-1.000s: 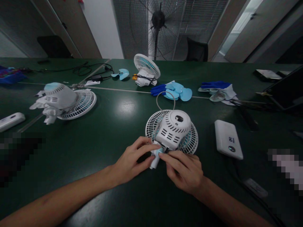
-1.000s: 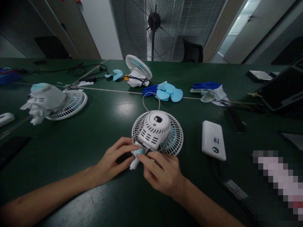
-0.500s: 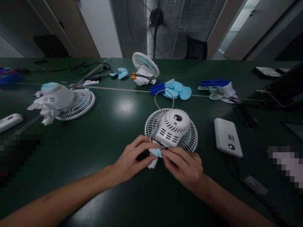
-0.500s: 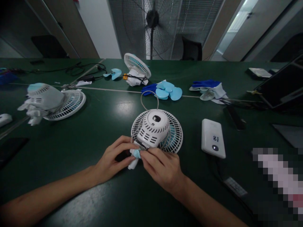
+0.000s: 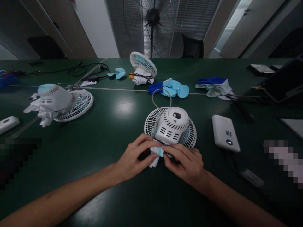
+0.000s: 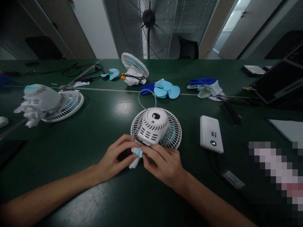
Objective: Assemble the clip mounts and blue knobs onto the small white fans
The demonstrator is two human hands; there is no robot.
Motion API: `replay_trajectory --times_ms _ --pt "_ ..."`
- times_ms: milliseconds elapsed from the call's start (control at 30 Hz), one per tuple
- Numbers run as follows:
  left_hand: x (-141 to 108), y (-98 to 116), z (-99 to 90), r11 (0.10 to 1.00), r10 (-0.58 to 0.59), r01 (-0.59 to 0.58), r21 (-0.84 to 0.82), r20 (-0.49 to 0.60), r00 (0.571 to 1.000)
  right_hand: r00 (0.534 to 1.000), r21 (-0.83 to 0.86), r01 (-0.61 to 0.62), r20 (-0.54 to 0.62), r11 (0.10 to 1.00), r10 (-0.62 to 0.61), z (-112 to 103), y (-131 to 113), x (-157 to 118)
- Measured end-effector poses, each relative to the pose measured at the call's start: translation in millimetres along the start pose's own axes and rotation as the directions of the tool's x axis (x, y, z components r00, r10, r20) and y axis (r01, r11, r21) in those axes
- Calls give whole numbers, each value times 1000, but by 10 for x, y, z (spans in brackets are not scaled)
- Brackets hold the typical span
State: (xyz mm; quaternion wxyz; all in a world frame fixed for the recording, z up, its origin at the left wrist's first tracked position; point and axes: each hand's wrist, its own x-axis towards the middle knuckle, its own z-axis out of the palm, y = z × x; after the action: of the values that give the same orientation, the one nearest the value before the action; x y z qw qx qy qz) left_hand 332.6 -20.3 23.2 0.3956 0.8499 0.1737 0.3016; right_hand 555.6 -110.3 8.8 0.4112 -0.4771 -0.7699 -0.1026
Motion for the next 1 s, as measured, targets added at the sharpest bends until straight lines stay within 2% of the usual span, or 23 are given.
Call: replay_trajectory --times_ms 333,533,700,867,1000 --pt "-2 3 17 998 37 -38 52 9 999 1000 37 -1 -6 999 1 24 -29 39" --pt "120 0 29 977 103 -119 175 96 990 999 113 28 29 993 -32 -10 -9 37" --pt "157 -55 9 967 146 -164 193 104 984 999 194 42 10 980 -45 -71 -35 70" --pt "127 -120 16 963 166 -196 186 164 972 1000 133 11 26 991 -14 -46 -30 77" --pt "133 -132 15 965 167 -197 174 173 971 1000 93 -16 12 996 15 -22 -29 66"
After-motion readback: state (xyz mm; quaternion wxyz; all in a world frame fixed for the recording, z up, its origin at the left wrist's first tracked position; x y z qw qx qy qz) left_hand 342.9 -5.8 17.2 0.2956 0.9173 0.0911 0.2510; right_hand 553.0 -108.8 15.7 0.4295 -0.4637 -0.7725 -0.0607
